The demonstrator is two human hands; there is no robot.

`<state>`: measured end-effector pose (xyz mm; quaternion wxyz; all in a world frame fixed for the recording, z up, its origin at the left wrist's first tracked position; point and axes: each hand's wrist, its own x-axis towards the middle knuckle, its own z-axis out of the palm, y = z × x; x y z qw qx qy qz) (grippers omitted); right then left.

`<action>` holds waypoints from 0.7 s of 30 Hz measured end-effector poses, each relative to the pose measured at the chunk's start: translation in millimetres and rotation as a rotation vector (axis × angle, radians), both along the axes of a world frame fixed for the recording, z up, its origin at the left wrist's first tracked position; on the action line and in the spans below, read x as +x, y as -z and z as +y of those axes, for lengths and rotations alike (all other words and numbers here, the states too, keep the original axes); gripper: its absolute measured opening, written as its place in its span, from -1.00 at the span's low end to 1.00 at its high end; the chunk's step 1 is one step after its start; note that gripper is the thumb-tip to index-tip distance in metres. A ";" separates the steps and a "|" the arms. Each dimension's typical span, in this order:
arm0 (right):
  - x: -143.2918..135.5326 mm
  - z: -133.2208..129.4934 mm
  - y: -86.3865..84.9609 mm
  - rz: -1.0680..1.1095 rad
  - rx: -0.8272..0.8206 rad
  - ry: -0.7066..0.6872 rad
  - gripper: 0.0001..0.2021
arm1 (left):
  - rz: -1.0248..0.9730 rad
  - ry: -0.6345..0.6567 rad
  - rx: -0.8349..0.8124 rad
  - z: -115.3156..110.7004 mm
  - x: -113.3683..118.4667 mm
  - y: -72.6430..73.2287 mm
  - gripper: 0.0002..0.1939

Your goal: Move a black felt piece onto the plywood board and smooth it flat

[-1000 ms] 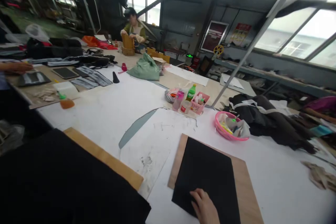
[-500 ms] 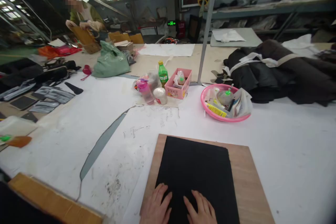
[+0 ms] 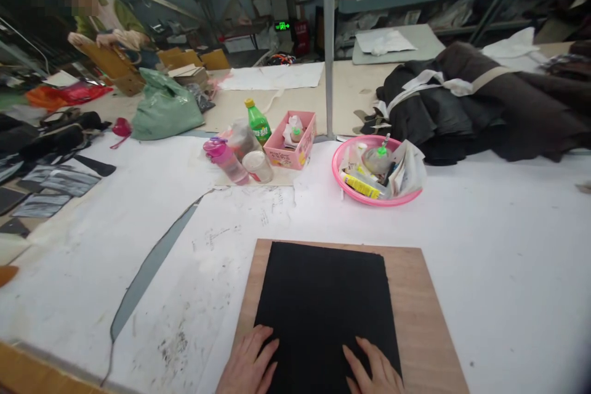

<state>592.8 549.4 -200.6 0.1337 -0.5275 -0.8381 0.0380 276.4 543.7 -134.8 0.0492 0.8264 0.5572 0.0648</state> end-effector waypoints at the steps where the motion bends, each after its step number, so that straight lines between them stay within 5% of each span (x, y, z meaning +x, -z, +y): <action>1: 0.5 3.9 -3.5 0.015 -0.015 0.020 -0.57 | -0.011 -0.012 -0.011 1.7 0.0 0.5 -0.70; 5: 2.5 19.9 -17.0 0.050 -0.001 0.098 -0.65 | -0.050 -0.068 -0.056 11.5 2.1 -0.6 -0.68; 11: 15.2 41.6 -26.0 0.109 0.037 0.038 -0.65 | -0.178 -0.068 -0.162 29.1 -2.3 -8.6 -0.72; 21: 40.9 123.5 -17.2 0.127 -0.162 0.161 -0.50 | -0.295 -0.258 -0.220 111.6 -19.2 -3.8 -0.76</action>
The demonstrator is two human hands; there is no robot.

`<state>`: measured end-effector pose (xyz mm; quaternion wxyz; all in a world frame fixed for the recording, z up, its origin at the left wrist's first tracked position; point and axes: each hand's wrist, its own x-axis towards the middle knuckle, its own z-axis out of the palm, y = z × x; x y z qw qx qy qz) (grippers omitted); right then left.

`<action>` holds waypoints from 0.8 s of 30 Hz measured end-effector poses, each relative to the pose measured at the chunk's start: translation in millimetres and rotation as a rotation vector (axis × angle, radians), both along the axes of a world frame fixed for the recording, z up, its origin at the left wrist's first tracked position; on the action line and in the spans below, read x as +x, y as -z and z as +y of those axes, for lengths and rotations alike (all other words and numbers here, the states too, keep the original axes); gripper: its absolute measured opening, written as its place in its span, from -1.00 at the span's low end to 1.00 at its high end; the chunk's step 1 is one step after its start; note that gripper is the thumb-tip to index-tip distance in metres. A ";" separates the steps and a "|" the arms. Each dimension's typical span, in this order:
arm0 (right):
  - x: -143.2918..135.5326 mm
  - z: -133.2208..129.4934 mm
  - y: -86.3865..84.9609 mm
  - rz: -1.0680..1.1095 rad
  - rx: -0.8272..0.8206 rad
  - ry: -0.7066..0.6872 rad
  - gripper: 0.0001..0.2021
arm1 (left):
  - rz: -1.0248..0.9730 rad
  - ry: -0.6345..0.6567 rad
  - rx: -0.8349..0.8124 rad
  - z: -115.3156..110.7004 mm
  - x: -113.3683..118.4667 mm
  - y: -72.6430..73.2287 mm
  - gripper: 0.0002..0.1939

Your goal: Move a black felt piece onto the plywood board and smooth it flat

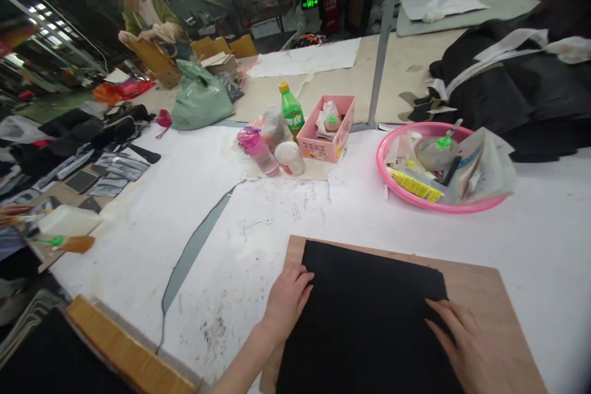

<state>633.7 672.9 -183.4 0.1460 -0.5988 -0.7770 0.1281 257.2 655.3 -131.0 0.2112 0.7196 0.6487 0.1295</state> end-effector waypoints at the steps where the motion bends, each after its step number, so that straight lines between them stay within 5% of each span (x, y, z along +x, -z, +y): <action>1: 1.8 2.5 1.2 0.000 -0.005 -0.010 -0.48 | 0.007 -0.004 -0.012 4.8 -1.4 0.9 -0.77; 6: 6.8 13.4 1.2 0.043 -0.032 -0.038 -0.49 | 0.037 -0.007 -0.096 20.4 -5.0 -1.3 -0.84; 15: -3.2 35.5 -32.3 0.041 -0.302 -0.184 -0.92 | 0.091 0.096 -0.236 50.0 -9.2 -14.2 -0.95; 24: -8.2 31.4 -41.7 -0.052 -0.352 -0.155 -0.93 | 0.110 0.167 -0.300 62.4 -5.1 -20.0 -0.81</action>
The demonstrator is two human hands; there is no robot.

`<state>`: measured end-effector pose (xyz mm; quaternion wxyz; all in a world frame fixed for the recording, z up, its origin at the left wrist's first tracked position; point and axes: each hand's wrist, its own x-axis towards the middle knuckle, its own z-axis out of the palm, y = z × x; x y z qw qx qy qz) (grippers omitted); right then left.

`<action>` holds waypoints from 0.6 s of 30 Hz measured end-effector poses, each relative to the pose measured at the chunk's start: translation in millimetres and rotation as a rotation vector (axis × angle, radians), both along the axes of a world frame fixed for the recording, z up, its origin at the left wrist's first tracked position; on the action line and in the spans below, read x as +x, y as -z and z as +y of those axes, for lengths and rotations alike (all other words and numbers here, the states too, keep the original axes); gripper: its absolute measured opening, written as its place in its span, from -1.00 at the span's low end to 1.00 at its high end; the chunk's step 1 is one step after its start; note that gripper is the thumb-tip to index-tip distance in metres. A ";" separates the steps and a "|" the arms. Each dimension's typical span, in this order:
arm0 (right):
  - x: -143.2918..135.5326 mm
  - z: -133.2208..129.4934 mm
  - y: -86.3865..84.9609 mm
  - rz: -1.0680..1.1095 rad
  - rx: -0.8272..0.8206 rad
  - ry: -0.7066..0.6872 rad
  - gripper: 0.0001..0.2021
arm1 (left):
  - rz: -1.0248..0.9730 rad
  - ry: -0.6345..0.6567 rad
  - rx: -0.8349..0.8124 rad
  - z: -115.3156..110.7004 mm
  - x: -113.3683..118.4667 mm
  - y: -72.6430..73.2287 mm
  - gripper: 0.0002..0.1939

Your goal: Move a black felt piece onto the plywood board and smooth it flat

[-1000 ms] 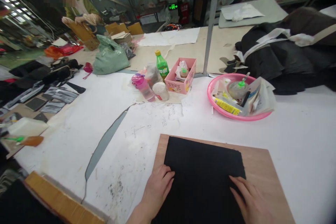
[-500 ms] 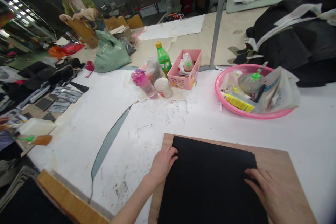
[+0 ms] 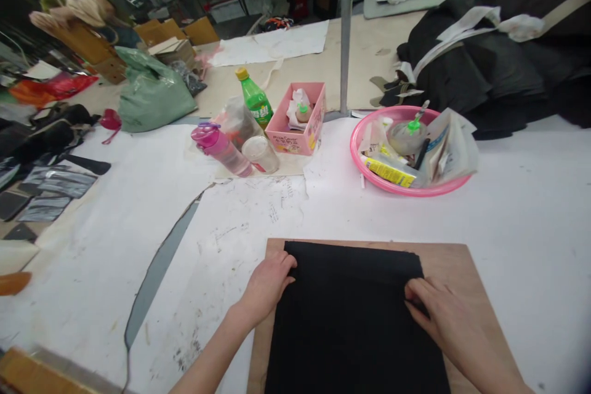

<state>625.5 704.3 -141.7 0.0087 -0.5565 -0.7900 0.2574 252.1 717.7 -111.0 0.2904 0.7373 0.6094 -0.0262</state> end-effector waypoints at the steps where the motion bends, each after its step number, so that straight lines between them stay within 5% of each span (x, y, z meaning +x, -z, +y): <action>1: 1.2 0.1 0.5 0.013 -0.012 0.011 -0.94 | -0.002 0.000 -0.008 1.9 -0.8 0.2 -0.82; 18: 15.9 2.5 1.6 0.168 -0.052 0.180 -0.79 | -0.149 -0.180 -0.032 -3.4 -3.9 10.7 -0.91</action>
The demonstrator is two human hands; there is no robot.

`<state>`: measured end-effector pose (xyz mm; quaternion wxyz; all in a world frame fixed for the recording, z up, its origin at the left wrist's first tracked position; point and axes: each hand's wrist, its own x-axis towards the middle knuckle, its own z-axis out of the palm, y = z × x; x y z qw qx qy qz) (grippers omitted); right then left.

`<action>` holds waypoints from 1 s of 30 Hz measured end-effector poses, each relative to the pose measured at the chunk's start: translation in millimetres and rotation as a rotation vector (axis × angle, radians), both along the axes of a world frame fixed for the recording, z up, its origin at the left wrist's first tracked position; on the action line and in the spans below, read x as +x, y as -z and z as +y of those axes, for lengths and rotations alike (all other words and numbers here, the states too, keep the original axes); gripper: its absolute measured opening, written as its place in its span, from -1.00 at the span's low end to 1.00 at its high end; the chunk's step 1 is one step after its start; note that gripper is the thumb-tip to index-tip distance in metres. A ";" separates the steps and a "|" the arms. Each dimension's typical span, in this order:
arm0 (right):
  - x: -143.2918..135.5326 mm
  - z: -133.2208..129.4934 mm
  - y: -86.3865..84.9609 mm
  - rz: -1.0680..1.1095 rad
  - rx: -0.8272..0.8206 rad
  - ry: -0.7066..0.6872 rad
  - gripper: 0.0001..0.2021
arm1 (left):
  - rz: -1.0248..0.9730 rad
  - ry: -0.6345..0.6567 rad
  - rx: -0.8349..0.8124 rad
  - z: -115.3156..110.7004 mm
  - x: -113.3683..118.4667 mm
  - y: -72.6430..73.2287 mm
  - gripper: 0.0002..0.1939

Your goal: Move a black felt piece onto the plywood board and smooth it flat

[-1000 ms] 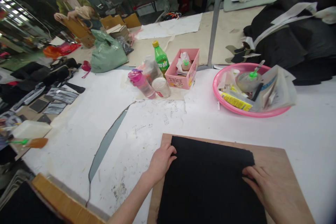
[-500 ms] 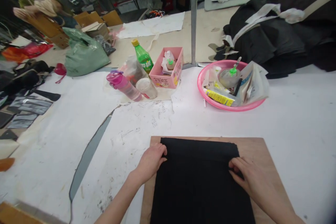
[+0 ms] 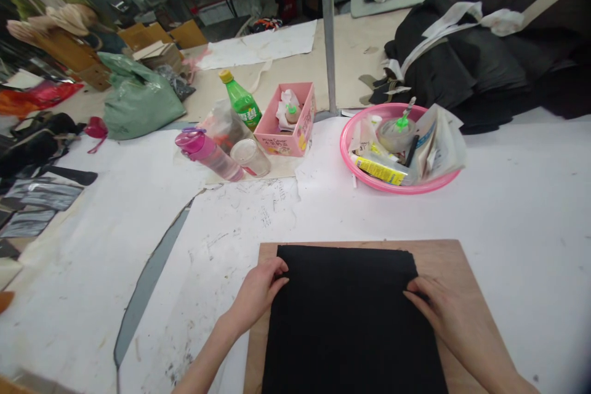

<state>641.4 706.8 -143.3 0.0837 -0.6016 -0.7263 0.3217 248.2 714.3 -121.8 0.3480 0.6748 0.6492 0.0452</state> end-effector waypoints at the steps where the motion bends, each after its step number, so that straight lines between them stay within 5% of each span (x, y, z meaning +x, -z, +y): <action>1: -0.8 0.1 -1.3 0.001 0.006 0.000 -0.78 | -0.002 -0.007 0.003 -0.2 0.3 0.2 -0.91; 22: -4.0 1.1 -2.9 -0.002 0.002 0.047 -0.85 | -0.016 -0.023 -0.029 -0.1 -1.5 6.9 -0.92; 30: -6.2 3.2 -9.5 -0.049 0.167 0.067 -0.90 | -0.003 -0.024 -0.033 0.5 0.3 4.3 -0.91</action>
